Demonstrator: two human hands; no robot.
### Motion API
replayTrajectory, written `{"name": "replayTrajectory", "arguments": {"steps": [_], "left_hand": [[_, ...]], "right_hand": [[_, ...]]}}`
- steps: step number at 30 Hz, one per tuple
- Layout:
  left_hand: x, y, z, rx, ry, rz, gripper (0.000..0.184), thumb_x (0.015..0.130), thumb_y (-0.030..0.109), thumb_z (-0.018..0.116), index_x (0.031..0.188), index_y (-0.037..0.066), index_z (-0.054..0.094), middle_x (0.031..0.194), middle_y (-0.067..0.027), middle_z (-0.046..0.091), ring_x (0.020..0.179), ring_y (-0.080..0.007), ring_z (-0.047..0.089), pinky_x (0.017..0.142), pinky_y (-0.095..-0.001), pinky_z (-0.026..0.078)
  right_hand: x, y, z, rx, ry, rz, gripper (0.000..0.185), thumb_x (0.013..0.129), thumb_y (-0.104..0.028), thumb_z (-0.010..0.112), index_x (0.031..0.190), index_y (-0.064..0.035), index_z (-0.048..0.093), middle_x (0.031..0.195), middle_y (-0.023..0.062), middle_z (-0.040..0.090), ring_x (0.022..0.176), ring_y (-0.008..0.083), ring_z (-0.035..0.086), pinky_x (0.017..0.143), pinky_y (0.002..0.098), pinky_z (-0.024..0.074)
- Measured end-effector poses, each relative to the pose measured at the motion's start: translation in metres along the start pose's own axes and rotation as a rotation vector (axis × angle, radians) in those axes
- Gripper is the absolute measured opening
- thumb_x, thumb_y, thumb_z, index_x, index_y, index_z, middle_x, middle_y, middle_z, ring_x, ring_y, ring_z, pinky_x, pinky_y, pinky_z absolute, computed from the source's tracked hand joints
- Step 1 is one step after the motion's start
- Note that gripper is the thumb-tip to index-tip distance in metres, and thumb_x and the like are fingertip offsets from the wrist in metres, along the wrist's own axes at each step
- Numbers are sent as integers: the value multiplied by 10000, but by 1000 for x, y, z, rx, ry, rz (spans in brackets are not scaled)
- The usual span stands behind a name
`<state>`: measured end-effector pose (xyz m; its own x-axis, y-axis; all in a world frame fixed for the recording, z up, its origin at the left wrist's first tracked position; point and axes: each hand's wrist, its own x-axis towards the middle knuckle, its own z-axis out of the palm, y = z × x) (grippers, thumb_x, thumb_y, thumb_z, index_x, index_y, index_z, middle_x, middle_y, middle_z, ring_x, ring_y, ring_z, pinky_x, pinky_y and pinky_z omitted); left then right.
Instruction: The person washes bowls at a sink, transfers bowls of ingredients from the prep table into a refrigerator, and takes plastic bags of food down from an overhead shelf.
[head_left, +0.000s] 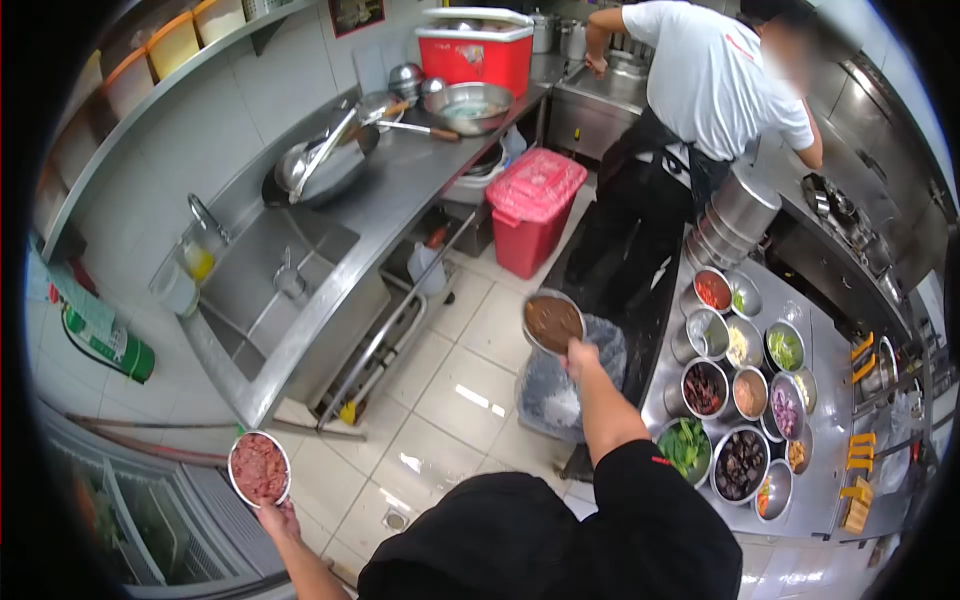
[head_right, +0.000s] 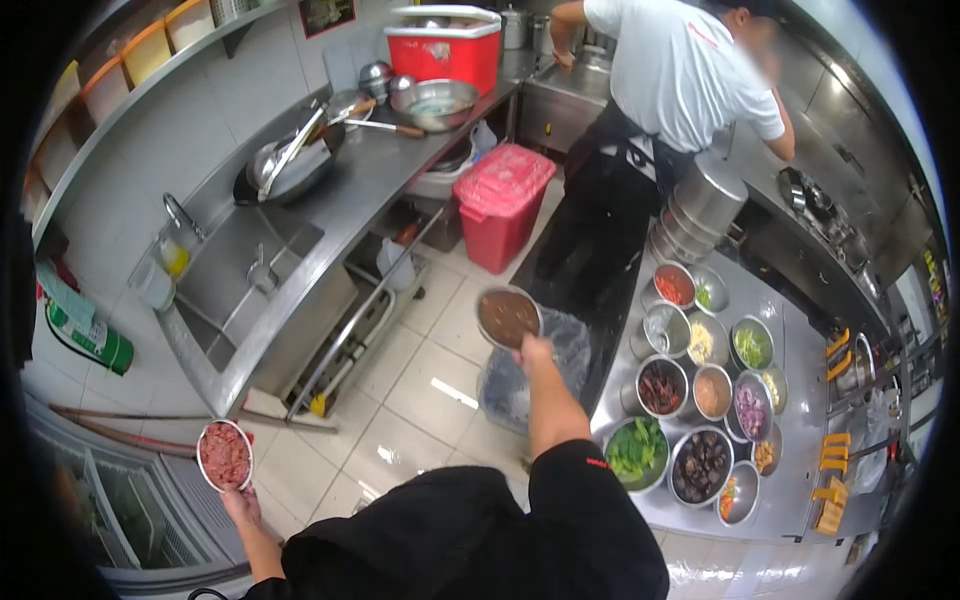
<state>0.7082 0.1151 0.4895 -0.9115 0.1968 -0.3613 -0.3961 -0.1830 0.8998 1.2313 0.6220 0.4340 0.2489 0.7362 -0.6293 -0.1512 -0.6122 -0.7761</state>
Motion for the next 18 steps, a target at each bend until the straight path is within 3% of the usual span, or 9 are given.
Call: {"name": "replayTrajectory", "arguments": {"steps": [2, 3, 5, 9, 10, 11, 14, 17, 18], "left_hand": [[31, 27, 23, 11, 0, 5, 415, 808, 115, 480, 1216, 176, 527, 1005, -46, 635, 667, -137, 559, 500, -235, 399], [37, 38, 43, -26, 49, 33, 406, 801, 100, 473, 1201, 144, 531, 993, -47, 631, 667, -134, 550, 504, -241, 404], [71, 53, 69, -160, 12, 116, 372, 804, 96, 463, 1169, 110, 534, 966, -45, 621, 660, -130, 536, 493, -244, 400], [138, 91, 90, -80, -46, 145, 300, 814, 82, 469, 1106, 80, 538, 939, -34, 598, 669, -120, 513, 515, -237, 416], [138, 102, 103, -52, -6, 152, 207, 846, 110, 478, 1038, 82, 549, 858, -25, 585, 639, -116, 520, 492, -224, 428], [141, 110, 116, -17, 33, 155, 130, 877, 138, 488, 969, 84, 561, 777, -15, 571, 608, -112, 526, 469, -212, 440], [193, 122, 131, -86, -3, 196, 112, 911, 177, 491, 918, 102, 574, 698, 0, 555, 508, -95, 479, 436, -175, 413], [214, 124, 139, -80, -107, 167, 172, 876, 106, 486, 988, 79, 614, 844, -42, 577, 691, -182, 497, 558, -317, 421], [232, 123, 155, -164, 7, 164, 135, 918, 180, 486, 936, 93, 587, 668, 20, 542, 477, -85, 447, 401, -169, 385]], "right_hand": [[77, 59, -4, 195, 32, 285, 286, 918, -156, 509, 1154, 6, 523, 863, 158, 589, 648, 227, 623, 401, 267, 430], [65, 54, -12, 379, -41, 434, 293, 932, -96, 413, 1220, -99, 464, 904, 133, 543, 839, 302, 640, 355, 260, 356], [99, 94, -19, 726, -124, 538, 284, 944, -68, 366, 1188, -131, 496, 934, 136, 532, 936, 326, 643, 367, 230, 339], [92, 68, 4, 1053, -183, 495, 225, 976, -84, 362, 1124, -67, 530, 981, 117, 599, 865, 281, 678, 374, 189, 299], [101, 69, 3, 1153, -189, 503, 219, 979, -92, 366, 1120, -65, 531, 989, 123, 602, 852, 282, 682, 376, 182, 290], [111, 71, 1, 1239, -255, 410, 318, 946, -91, 451, 1251, -8, 491, 1419, 302, 285, 855, 280, 699, 347, 177, 339], [139, 51, -3, 1358, -178, 380, 314, 938, -72, 463, 1234, 32, 480, 1432, 314, 271, 815, 258, 707, 345, 187, 340], [146, 44, 2, 1375, -245, 196, 295, 942, -57, 458, 1202, 79, 481, 1458, 329, 234, 816, 252, 707, 370, 209, 344], [146, 40, 4, 1401, -226, 241, 289, 948, -76, 460, 1197, 67, 496, 1403, 315, 335, 824, 254, 707, 374, 212, 343]]}}
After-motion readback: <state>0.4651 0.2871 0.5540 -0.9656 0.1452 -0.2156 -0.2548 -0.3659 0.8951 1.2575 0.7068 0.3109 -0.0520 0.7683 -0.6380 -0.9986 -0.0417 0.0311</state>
